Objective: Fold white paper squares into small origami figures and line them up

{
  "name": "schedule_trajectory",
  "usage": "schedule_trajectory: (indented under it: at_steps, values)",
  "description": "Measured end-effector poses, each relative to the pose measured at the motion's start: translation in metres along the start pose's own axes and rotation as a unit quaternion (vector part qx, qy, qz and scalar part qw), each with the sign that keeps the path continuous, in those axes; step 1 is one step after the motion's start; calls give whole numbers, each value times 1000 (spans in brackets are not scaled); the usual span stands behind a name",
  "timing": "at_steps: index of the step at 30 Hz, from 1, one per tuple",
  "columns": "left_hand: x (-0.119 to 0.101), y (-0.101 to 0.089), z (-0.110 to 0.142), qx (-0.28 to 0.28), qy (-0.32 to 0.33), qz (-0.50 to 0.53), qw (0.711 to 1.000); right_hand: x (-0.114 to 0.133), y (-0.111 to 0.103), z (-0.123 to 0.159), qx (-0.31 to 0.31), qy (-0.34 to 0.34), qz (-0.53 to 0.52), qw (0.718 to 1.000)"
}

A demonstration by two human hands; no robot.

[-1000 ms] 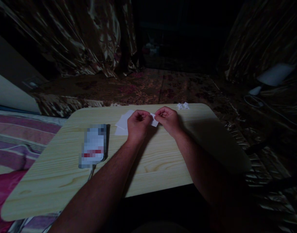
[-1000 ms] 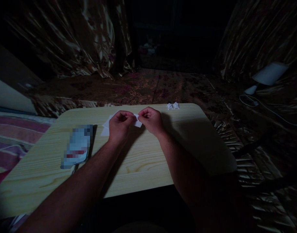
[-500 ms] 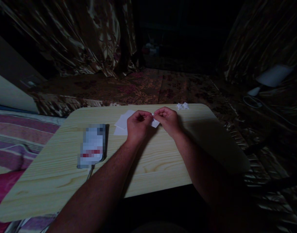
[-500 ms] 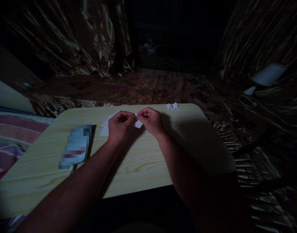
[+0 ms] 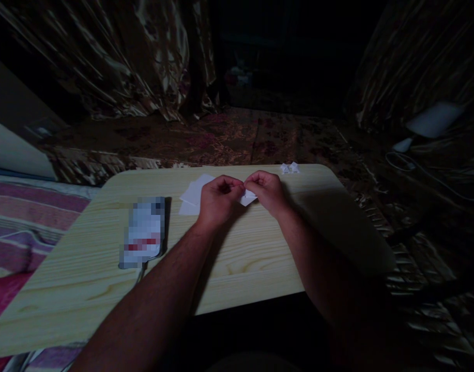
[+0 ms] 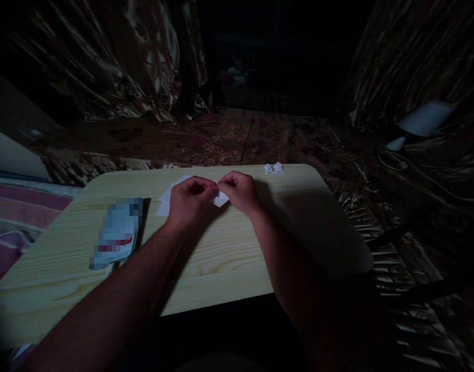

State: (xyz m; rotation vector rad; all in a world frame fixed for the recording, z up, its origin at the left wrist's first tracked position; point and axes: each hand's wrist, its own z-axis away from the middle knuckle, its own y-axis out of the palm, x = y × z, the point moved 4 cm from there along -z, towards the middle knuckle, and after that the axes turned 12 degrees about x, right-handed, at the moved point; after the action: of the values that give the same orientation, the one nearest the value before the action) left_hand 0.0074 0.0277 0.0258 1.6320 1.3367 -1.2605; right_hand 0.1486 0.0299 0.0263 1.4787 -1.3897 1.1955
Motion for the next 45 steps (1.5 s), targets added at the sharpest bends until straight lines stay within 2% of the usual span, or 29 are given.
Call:
schedule_trajectory:
  at_steps: [6,11,14,21,30,40,45]
  values:
    - [-3,1,-1,23,4,5,1000,-1,-1,-1,33,18,16,999]
    - [2,6,0,8,-31,66,997,1,0,0,-13,-10,1,1000]
    - [6,9,1,4,-52,65,996,1,2,0,-34,-12,-5,999]
    - [8,5,0,-39,-41,61,997,1,7,2,-21,-24,-5,999]
    - [5,6,1,-36,-38,89,995,2,10,4,-25,-17,3,1000]
    - [4,5,2,-35,-46,64,996,3,11,5,-42,-30,24,998]
    - [6,3,1,-47,-41,67,996,2,10,4,-26,-10,-12,1000]
